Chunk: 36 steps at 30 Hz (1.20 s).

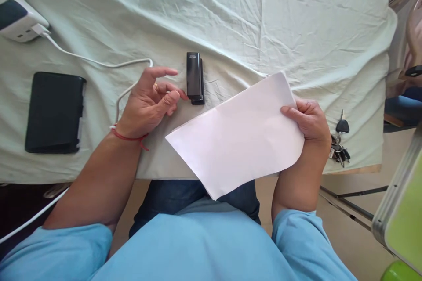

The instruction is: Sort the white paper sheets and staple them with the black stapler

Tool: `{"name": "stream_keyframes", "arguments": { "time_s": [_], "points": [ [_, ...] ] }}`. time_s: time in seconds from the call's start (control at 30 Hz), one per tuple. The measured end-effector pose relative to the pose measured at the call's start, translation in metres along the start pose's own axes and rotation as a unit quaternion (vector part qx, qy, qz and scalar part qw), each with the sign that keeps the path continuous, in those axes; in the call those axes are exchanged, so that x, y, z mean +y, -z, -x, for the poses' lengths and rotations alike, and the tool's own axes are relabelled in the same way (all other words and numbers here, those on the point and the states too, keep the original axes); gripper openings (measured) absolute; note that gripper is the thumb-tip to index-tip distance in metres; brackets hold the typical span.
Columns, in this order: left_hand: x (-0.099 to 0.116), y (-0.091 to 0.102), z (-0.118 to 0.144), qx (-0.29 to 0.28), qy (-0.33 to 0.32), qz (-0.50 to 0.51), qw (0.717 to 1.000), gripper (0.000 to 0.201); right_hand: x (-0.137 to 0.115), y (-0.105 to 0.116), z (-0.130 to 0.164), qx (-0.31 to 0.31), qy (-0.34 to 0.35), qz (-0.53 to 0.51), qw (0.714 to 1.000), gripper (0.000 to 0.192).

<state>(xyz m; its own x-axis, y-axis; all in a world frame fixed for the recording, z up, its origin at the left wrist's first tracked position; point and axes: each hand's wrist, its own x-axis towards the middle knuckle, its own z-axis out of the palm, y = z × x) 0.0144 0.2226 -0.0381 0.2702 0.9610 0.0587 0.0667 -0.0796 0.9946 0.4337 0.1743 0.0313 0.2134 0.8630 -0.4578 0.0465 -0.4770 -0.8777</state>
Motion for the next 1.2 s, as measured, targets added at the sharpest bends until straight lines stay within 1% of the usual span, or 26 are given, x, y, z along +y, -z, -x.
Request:
{"name": "stream_keyframes", "arguments": {
  "time_s": [0.07,0.17,0.23,0.33,0.4,0.47,0.57,0.63,0.73,0.83,0.93,1.07,1.2],
  "points": [
    [-0.002,-0.004,-0.001,0.005,-0.04,-0.031,0.999,0.058,0.0,0.001,0.0,-0.007,-0.014,0.009,1.0,0.051],
    [0.004,-0.011,-0.002,-0.023,-0.069,-0.115,0.991,0.055,0.001,-0.001,-0.003,-0.009,-0.024,0.017,1.0,0.053],
    [0.015,-0.015,-0.003,-0.022,-0.063,-0.183,0.981,0.048,0.001,-0.003,-0.005,-0.003,-0.021,0.011,1.0,0.054],
    [0.029,-0.016,-0.01,-0.004,-0.04,-0.279,0.959,0.049,0.002,-0.006,-0.008,0.015,-0.008,-0.004,1.0,0.053],
    [0.031,-0.012,-0.021,0.014,-0.035,-0.317,0.948,0.049,0.002,-0.007,-0.01,0.03,-0.001,-0.007,1.0,0.053],
    [0.026,-0.007,-0.035,0.037,-0.042,-0.328,0.943,0.046,0.003,-0.008,-0.012,0.044,0.004,-0.009,0.999,0.052],
    [0.01,-0.001,-0.051,0.083,-0.047,-0.319,0.943,0.044,0.005,-0.009,-0.015,0.056,0.012,-0.013,0.998,0.047],
    [-0.003,0.001,-0.053,0.11,-0.042,-0.294,0.949,0.047,0.006,-0.009,-0.017,0.06,0.018,-0.015,0.998,0.045],
    [-0.019,0.003,-0.045,0.128,-0.038,-0.225,0.965,0.054,0.008,-0.009,-0.02,0.071,0.031,-0.016,0.997,0.041],
    [-0.027,0.007,-0.032,0.124,-0.037,-0.159,0.979,0.061,0.01,-0.011,-0.021,0.08,0.052,-0.022,0.995,0.039],
    [-0.023,0.013,-0.025,0.089,-0.033,-0.118,0.988,0.062,0.013,-0.012,-0.022,0.082,0.075,-0.037,0.993,0.043],
    [-0.003,0.017,-0.023,0.015,0.003,-0.098,0.995,0.058,0.016,-0.011,-0.023,0.083,0.091,-0.038,0.992,0.045],
    [0.016,0.022,-0.024,-0.022,0.044,-0.099,0.994,0.059,0.018,-0.01,-0.025,0.093,0.107,-0.037,0.989,0.047]
  ]
}}
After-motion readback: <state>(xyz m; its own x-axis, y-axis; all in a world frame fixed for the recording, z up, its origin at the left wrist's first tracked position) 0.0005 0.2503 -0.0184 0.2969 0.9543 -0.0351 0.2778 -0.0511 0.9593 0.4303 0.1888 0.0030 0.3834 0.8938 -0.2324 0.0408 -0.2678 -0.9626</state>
